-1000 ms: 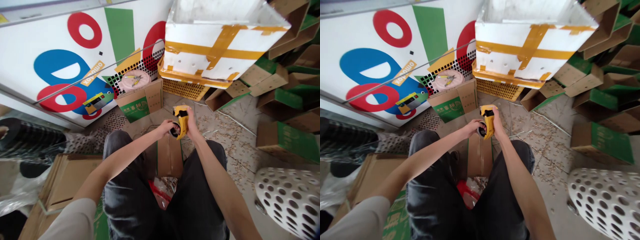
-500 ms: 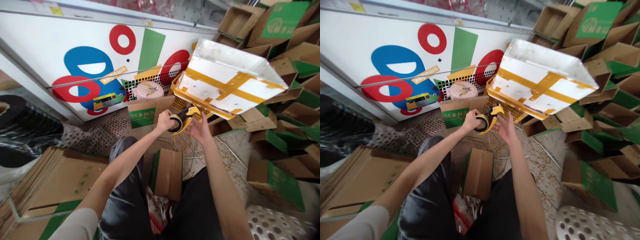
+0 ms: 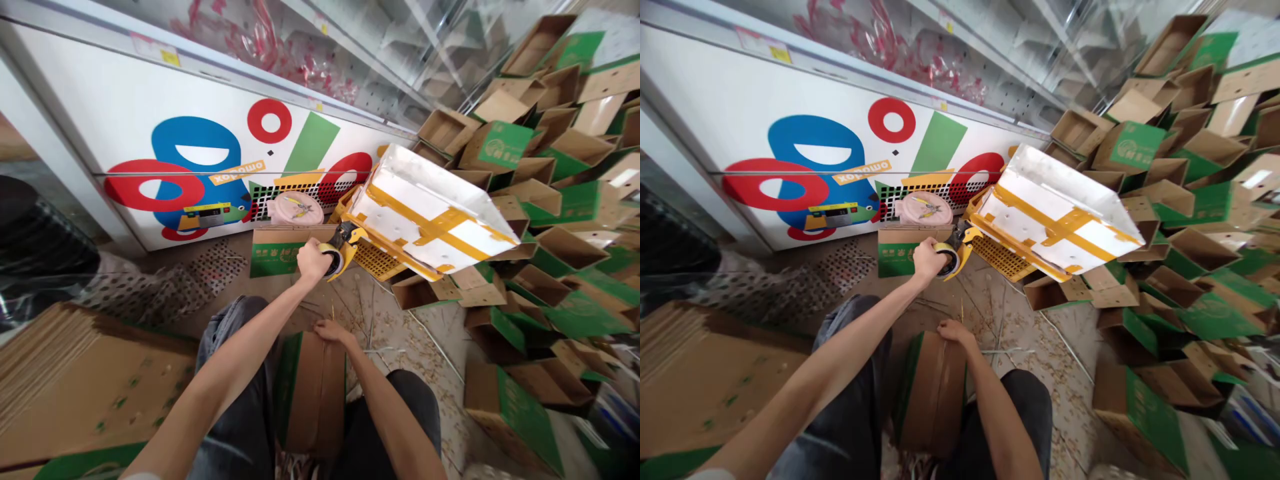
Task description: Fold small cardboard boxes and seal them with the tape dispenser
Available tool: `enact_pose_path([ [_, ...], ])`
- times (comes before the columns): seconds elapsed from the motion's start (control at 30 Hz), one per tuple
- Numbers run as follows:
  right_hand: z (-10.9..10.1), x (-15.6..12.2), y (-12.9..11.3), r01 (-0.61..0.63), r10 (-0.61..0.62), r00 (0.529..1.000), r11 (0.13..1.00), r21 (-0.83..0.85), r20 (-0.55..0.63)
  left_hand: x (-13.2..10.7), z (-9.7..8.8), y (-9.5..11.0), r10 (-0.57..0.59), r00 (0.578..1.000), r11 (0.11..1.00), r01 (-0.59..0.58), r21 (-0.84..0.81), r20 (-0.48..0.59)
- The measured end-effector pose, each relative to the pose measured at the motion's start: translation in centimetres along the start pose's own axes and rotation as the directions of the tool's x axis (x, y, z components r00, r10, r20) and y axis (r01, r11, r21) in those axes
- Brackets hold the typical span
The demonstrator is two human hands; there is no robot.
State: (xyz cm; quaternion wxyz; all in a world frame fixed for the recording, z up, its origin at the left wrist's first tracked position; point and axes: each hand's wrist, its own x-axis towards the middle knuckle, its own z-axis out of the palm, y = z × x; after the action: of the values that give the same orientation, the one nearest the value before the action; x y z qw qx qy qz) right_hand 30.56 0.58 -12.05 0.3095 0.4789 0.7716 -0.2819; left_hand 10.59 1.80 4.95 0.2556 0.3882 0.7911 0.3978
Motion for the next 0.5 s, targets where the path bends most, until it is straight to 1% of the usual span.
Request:
enact_pose_path([
  [0.1,-0.3,0.0,-0.3,0.023,-0.023,0.997,1.000,-0.002,0.074,-0.4,-0.2,0.0,0.018,1.000,0.999,-0.017,0.040,-0.008],
  [0.2,-0.1,-0.5,-0.4,0.046,-0.044,0.988,0.999,-0.006,0.149,-0.5,-0.3,0.0,0.036,0.999,0.996,-0.033,0.079,-0.032],
  [0.33,1.0,-1.4,-0.5,0.003,0.005,0.969,1.000,-0.031,0.248,-0.9,-0.2,0.1,0.093,0.996,0.991,-0.092,0.099,-0.006],
  [0.43,2.0,-2.4,-0.7,-0.029,0.040,0.969,0.998,-0.049,0.245,-1.6,0.0,0.3,0.139,0.990,0.983,-0.141,0.117,0.021],
  [0.5,2.3,-3.3,-0.8,-0.037,0.046,0.982,0.998,-0.052,0.185,-1.9,0.2,0.4,0.152,0.988,0.979,-0.156,0.134,0.037],
])
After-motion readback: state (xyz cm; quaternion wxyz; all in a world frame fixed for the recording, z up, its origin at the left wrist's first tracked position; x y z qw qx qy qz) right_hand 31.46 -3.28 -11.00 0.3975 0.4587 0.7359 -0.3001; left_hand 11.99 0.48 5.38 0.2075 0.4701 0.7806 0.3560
